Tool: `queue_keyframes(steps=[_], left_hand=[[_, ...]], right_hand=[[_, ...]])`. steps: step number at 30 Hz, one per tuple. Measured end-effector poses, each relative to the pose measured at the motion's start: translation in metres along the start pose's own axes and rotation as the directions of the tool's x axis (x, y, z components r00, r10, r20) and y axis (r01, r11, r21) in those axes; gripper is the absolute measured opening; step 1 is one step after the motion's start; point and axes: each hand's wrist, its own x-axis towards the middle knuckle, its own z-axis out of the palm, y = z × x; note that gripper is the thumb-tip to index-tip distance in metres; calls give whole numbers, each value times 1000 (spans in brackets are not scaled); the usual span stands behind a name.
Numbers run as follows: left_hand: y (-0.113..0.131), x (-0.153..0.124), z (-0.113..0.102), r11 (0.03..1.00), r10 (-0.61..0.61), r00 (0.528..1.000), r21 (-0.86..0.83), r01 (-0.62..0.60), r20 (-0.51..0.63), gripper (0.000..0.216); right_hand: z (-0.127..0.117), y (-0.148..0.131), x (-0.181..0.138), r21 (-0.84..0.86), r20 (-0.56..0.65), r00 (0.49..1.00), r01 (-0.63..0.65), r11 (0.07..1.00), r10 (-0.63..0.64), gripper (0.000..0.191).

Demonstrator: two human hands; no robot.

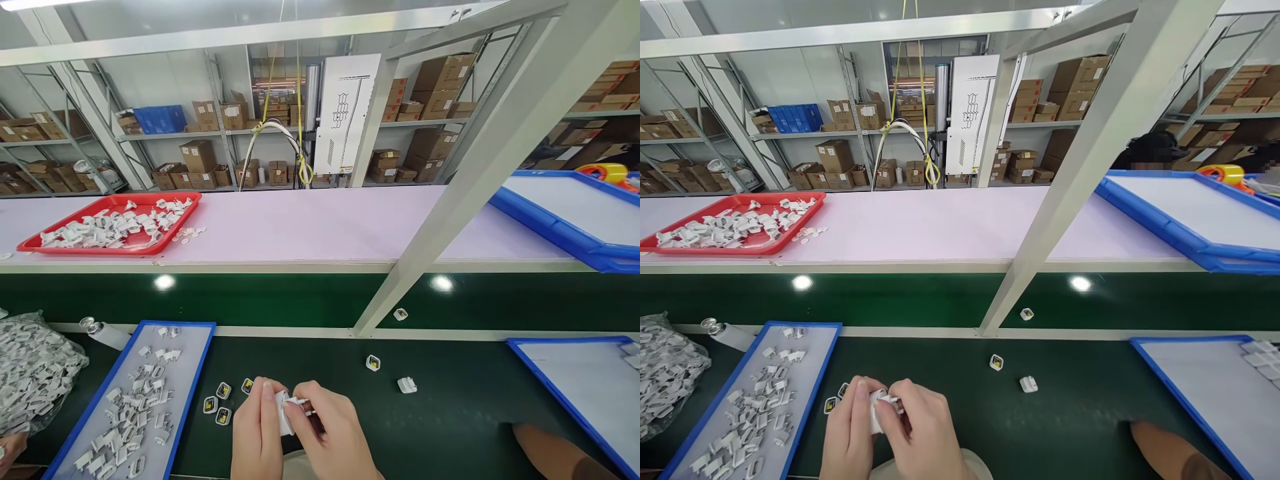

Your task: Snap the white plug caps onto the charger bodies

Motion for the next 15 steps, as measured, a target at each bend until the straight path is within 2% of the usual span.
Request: queue_keyframes(steps=[4, 8, 15], left_hand=[[3, -3, -2, 998, -30, 999, -45, 31, 18, 57], [8, -8, -4, 994, -77, 995, -71, 81, 56, 57], [7, -11, -17, 994, -67, 992, -74, 76, 111, 54]], right_hand=[[-8, -6, 2, 86, 69, 993, -103, 991, 98, 40], [-14, -10, 0, 103, 52, 994, -101, 990, 96, 39], [0, -18, -10, 85, 78, 986, -155, 984, 149, 33]])
